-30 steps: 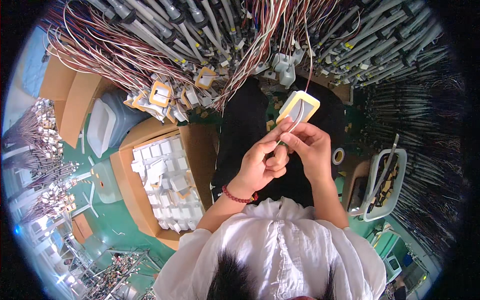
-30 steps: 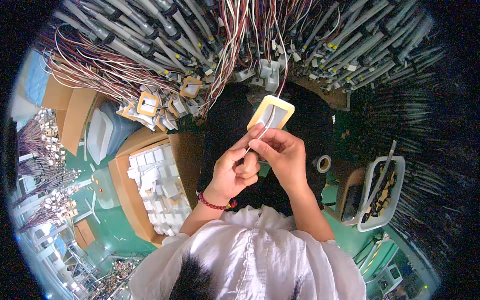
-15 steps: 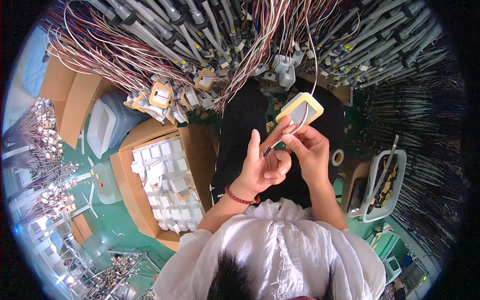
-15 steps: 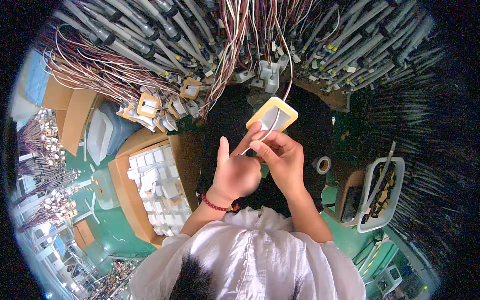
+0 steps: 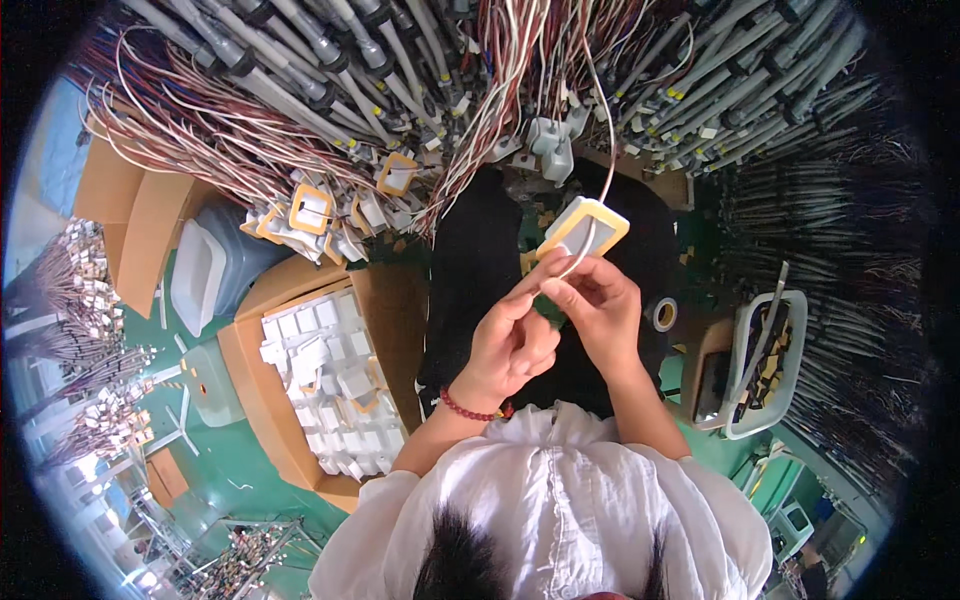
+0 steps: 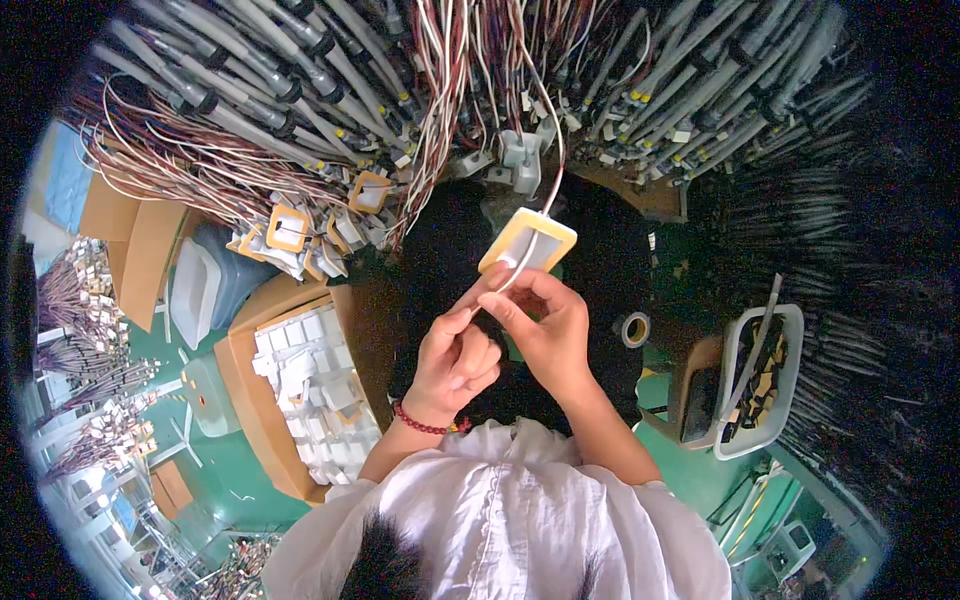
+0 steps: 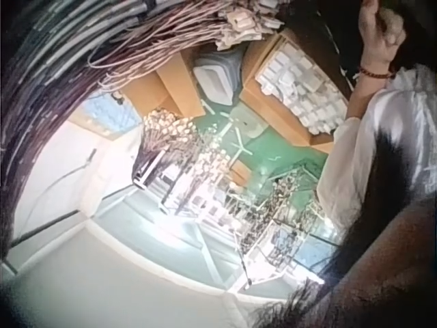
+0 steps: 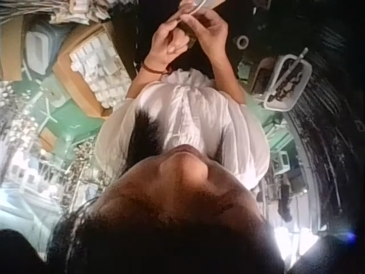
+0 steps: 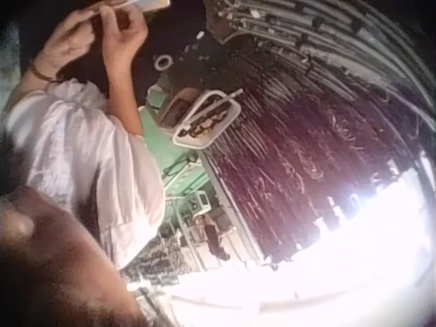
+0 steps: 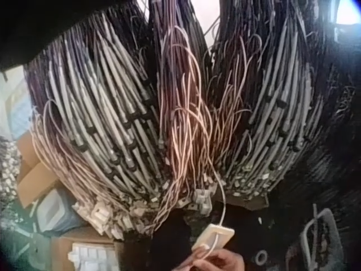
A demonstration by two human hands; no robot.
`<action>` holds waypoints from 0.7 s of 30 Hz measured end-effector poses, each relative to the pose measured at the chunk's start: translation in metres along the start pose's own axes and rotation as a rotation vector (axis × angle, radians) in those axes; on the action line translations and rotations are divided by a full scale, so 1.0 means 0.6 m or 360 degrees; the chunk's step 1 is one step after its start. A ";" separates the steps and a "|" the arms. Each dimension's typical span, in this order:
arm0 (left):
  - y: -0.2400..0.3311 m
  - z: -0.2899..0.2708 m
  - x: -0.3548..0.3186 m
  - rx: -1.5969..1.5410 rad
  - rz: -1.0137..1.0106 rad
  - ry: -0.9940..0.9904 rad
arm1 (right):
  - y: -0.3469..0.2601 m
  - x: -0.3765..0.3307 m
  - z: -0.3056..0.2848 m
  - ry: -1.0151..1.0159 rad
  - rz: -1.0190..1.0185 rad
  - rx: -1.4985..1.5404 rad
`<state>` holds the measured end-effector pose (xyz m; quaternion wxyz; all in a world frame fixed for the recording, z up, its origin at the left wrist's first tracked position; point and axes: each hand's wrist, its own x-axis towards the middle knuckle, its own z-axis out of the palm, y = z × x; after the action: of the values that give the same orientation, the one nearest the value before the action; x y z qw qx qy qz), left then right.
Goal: The recorder is measuring wire lengths with a ruler and using tape to secure them to electrical components within a factory environment.
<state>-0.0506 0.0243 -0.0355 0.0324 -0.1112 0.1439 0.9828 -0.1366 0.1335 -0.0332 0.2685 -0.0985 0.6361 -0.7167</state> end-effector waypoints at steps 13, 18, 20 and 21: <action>0.010 -0.001 -0.063 -0.0381 0.0021 -0.0049 | -0.078 0.055 -0.023 -0.0840 -0.0954 -0.0893; 0.014 0.000 -0.072 -0.0325 0.0008 -0.0127 | -0.076 0.075 -0.027 -0.1001 -0.0961 -0.0890; 0.015 0.001 -0.075 -0.0214 0.0009 -0.0119 | -0.082 0.082 -0.028 -0.1040 -0.0957 -0.0913; 0.015 0.004 -0.078 -0.0213 0.0007 -0.0118 | -0.083 0.084 -0.029 -0.1079 -0.0952 -0.0938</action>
<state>-0.0068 0.0148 -0.0199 0.0279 -0.0763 0.0768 0.9937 -0.2000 0.1248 0.0018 0.2038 -0.5723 0.6321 -0.4810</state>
